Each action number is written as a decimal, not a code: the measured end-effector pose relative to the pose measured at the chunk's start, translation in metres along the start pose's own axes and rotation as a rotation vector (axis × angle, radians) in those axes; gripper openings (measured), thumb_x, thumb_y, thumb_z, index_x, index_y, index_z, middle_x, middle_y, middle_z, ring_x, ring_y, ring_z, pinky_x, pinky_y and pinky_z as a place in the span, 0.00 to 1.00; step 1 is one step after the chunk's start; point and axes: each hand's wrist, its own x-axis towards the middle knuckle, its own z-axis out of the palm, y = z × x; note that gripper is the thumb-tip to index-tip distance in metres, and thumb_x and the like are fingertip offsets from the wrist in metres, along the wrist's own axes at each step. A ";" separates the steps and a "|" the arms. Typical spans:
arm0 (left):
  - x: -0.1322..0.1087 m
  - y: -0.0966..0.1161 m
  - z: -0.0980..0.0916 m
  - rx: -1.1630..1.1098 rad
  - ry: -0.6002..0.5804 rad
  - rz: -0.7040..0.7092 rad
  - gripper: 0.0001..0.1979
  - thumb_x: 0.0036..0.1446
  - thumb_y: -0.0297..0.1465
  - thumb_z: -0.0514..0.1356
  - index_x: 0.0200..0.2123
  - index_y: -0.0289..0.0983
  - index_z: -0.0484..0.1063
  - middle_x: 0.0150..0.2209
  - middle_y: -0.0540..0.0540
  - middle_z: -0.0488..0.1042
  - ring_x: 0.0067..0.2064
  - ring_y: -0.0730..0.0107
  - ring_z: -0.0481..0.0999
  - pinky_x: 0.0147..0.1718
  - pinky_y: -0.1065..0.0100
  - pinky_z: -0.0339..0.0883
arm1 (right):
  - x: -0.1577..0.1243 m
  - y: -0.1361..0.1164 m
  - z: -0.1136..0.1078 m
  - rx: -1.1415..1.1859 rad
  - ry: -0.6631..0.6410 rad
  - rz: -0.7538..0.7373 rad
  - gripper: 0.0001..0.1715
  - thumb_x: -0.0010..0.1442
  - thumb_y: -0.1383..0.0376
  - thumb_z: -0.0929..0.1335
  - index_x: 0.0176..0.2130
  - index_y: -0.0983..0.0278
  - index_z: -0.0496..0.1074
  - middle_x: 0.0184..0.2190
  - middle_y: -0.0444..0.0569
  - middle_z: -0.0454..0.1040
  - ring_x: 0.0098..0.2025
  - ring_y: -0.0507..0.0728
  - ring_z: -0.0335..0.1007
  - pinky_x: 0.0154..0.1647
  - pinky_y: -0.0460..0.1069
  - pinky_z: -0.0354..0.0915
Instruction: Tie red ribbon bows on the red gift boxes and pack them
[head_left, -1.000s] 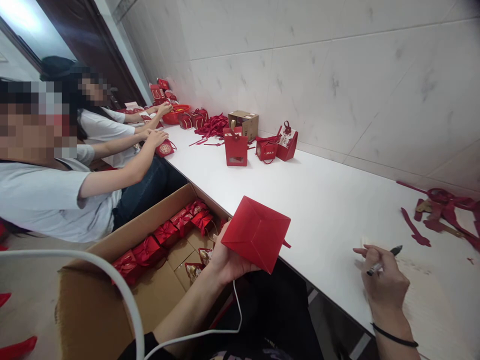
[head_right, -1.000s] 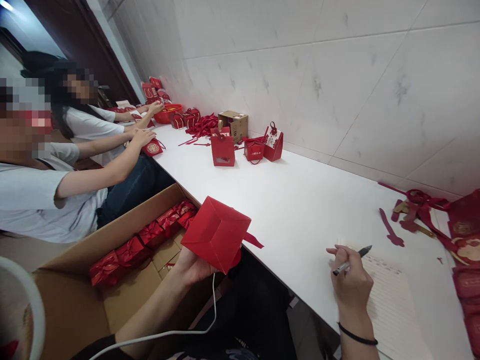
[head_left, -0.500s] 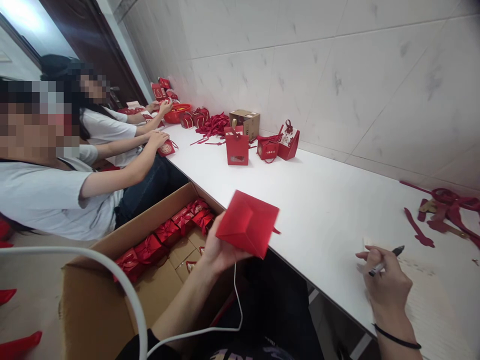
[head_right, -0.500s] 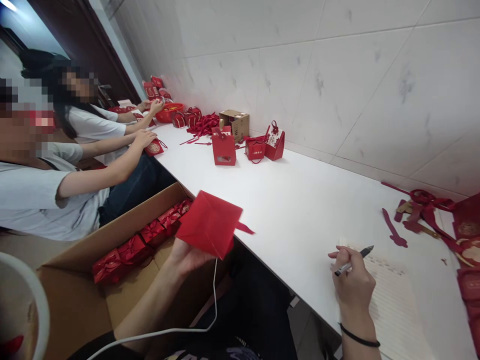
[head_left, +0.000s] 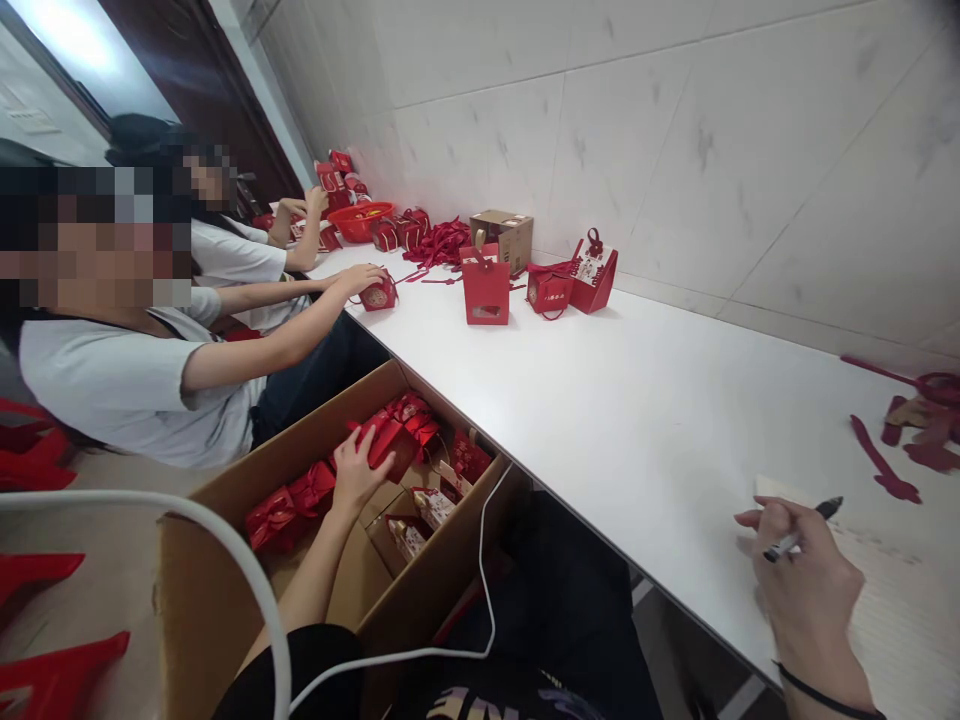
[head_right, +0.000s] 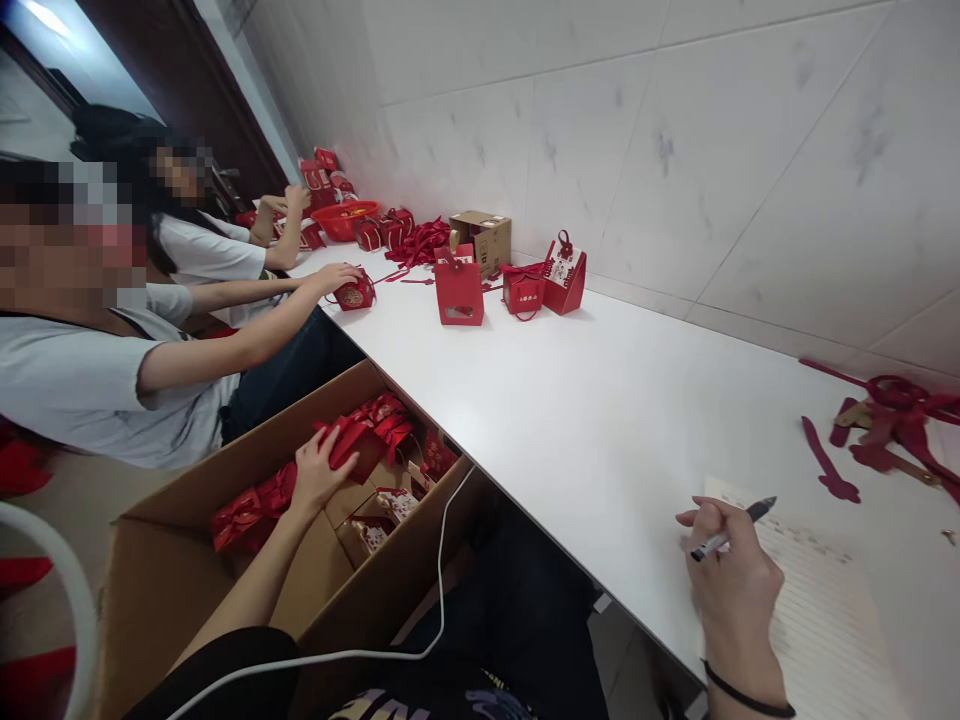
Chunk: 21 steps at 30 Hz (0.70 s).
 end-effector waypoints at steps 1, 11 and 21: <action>-0.007 -0.007 0.009 0.020 -0.066 0.016 0.30 0.48 0.40 0.57 0.53 0.32 0.66 0.57 0.31 0.59 0.58 0.44 0.56 0.56 0.48 0.50 | 0.000 0.000 0.000 0.006 -0.006 0.003 0.16 0.57 0.56 0.57 0.34 0.62 0.67 0.24 0.50 0.73 0.27 0.59 0.70 0.28 0.50 0.62; -0.052 -0.055 0.076 -0.153 -0.271 -0.013 0.37 0.41 0.42 0.61 0.54 0.28 0.62 0.59 0.25 0.54 0.61 0.37 0.53 0.55 0.45 0.50 | 0.000 0.011 0.004 -0.008 -0.034 0.051 0.19 0.57 0.53 0.57 0.36 0.62 0.67 0.25 0.49 0.73 0.26 0.59 0.69 0.27 0.51 0.61; -0.056 -0.057 0.081 0.025 -0.200 -0.085 0.44 0.45 0.48 0.54 0.56 0.16 0.55 0.58 0.15 0.51 0.60 0.30 0.51 0.56 0.42 0.45 | 0.003 0.006 0.006 0.031 -0.043 0.004 0.21 0.60 0.52 0.58 0.34 0.64 0.67 0.22 0.47 0.72 0.21 0.53 0.67 0.26 0.47 0.63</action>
